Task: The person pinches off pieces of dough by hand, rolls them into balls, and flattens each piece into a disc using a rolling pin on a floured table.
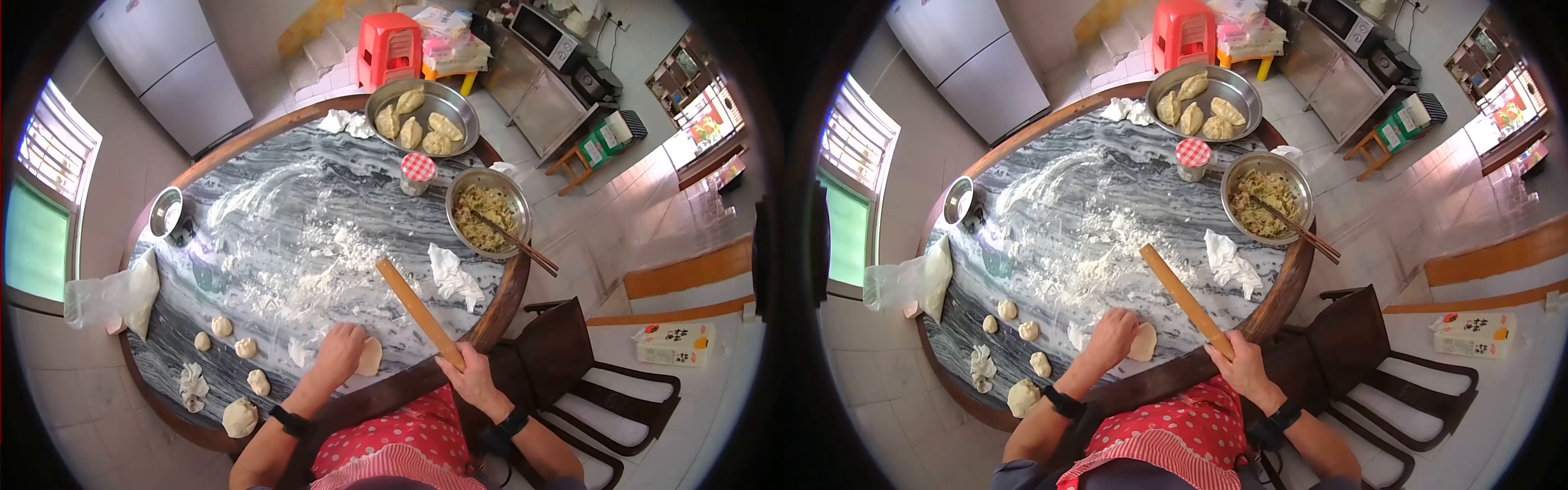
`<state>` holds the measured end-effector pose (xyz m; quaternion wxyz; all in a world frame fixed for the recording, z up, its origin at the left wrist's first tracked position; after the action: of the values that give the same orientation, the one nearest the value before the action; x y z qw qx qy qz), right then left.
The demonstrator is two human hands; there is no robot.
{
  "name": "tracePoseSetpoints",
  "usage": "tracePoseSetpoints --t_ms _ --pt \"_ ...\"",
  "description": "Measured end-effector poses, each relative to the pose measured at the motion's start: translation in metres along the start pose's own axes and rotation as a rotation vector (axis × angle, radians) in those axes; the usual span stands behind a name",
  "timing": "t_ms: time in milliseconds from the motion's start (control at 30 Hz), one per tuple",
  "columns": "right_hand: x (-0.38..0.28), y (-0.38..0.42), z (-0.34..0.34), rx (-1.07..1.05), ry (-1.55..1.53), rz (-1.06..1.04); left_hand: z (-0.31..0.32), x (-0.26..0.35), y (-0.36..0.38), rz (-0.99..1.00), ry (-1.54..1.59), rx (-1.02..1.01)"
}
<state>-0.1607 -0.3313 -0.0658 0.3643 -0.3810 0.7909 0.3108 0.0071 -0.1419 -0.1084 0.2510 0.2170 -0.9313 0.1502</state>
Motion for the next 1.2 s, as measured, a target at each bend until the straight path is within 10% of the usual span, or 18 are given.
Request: tracePoseSetpoints --t_ms 200,267,400,600,1067,1200 --pt "-0.001 0.016 -0.006 0.034 -0.065 0.041 0.008 -0.008 0.024 -0.252 0.534 -0.267" --pt "0.000 0.019 -0.003 0.032 -0.036 0.030 0.021 -0.039 0.040 -0.470 0.967 0.097" --pt "-0.003 0.019 0.001 0.027 -0.056 0.019 -0.004 -0.013 0.039 -0.647 1.134 -0.002" --pt "-0.011 0.008 0.008 -0.025 -0.065 -0.013 0.029 -0.002 0.046 -0.892 1.659 0.393" --pt "-0.001 -0.012 0.069 -0.208 0.479 -0.527 -0.003 -0.003 0.111 -1.093 0.918 0.696" --pt "-0.003 -0.025 0.067 -0.250 0.554 -0.490 -0.027 -0.001 0.069 -0.490 -0.025 0.190"
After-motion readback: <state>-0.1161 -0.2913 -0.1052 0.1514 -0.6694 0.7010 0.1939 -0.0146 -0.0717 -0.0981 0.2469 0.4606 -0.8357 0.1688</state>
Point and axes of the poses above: each hand's wrist, its own y-axis away from the middle knuckle, its own z-axis out of the palm, x = y × z, the point moved 7 cm from there along -y, towards the middle knuckle, and after that the axes turned 9 degrees about z, right-handed, at the moved point
